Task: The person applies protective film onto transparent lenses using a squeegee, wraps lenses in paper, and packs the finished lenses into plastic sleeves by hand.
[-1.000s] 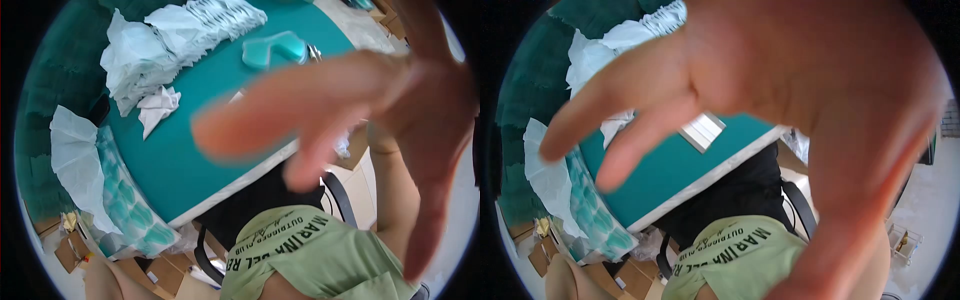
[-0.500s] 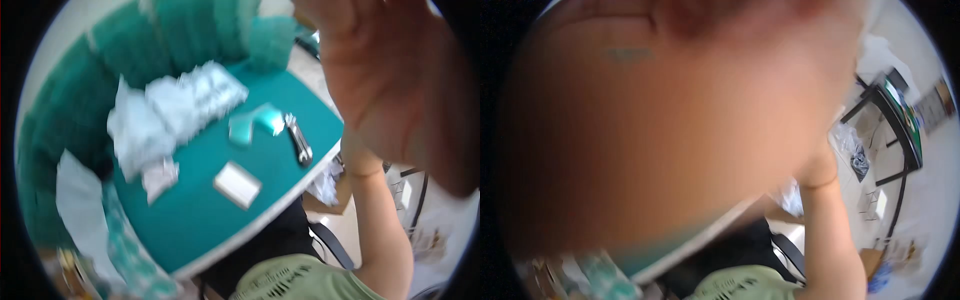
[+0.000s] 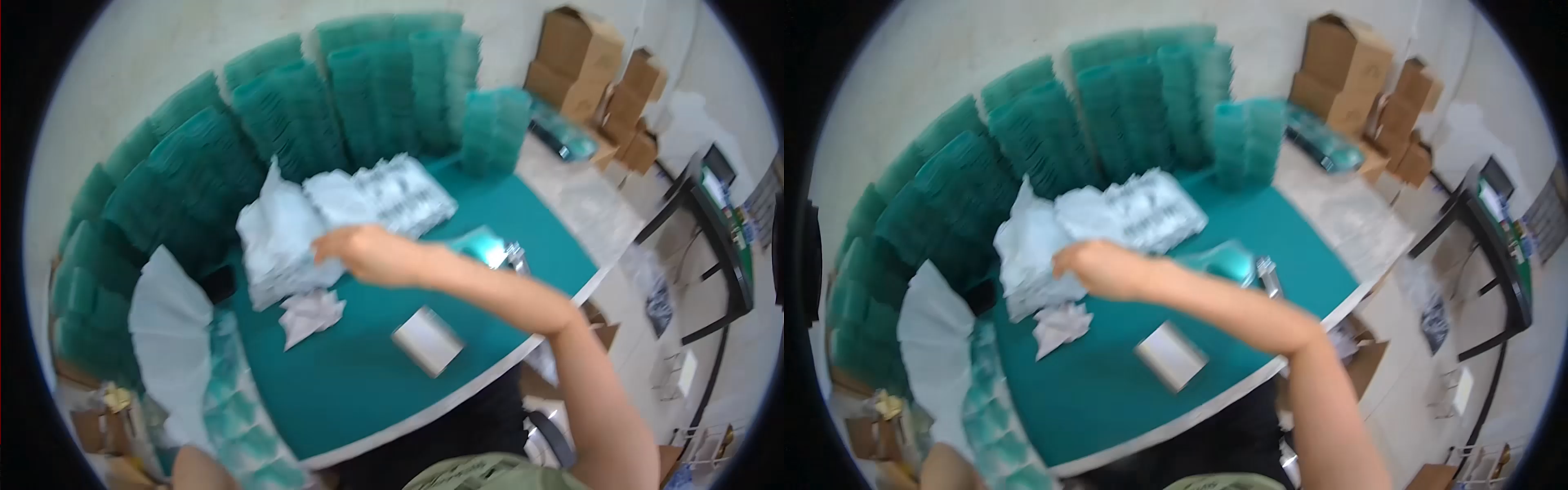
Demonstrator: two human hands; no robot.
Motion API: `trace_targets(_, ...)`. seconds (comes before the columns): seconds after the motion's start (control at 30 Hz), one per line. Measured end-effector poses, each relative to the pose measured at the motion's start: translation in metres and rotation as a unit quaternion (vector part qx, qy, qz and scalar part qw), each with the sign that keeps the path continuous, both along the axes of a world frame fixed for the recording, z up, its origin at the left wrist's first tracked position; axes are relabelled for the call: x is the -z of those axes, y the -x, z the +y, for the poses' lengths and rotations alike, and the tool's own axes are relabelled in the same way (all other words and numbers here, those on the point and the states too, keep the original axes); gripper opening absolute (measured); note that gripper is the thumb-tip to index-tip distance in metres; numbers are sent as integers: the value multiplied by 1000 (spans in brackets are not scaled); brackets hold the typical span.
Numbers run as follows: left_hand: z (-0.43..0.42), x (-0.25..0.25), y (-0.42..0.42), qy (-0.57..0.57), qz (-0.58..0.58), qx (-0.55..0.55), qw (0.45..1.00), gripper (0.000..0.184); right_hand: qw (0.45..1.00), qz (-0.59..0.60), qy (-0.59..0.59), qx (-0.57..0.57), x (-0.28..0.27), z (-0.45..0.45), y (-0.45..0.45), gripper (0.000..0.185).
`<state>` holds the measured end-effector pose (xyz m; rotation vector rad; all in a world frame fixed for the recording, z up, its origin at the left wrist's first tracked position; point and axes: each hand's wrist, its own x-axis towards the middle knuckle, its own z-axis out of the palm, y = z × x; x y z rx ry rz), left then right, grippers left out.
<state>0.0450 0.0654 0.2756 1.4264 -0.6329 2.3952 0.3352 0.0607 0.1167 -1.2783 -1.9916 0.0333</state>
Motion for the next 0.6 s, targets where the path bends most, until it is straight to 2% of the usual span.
trace_targets(0.03,-1,-9,8,-1,30,-6,1000,24,999,-38,0,28,10,13,-6,38)
trace_targets(0.07,-1,-14,16,-1,48,-12,999,24,987,-128,-16,97,16,23,-14,39)
trace_targets(0.17,3,-14,25,-6,35,-29,999,24,914,-216,118,323,8,24,-29,23)
trace_targets(0.2,4,-11,28,-3,33,-32,999,24,915,-218,117,319,8,22,-32,23)
trace_targets(0.27,7,-5,29,8,31,-28,999,24,878,-195,249,360,-1,17,-41,16)
trace_targets(0.33,9,-1,26,24,37,-12,999,24,876,-186,239,374,14,24,-52,14)
trace_targets(0.4,7,4,20,37,23,-1,999,24,893,-146,114,410,15,34,-58,13)
trace_targets(0.43,7,6,16,36,11,0,999,24,905,-94,123,396,17,42,-61,15)
trace_targets(0.47,5,5,16,34,9,0,999,25,906,-94,119,395,23,55,-63,15)
trace_targets(0.53,4,4,18,34,17,-2,999,25,913,7,199,356,34,76,-65,19)
trace_targets(0.6,2,1,22,35,35,-3,999,25,907,7,229,353,26,86,-57,20)
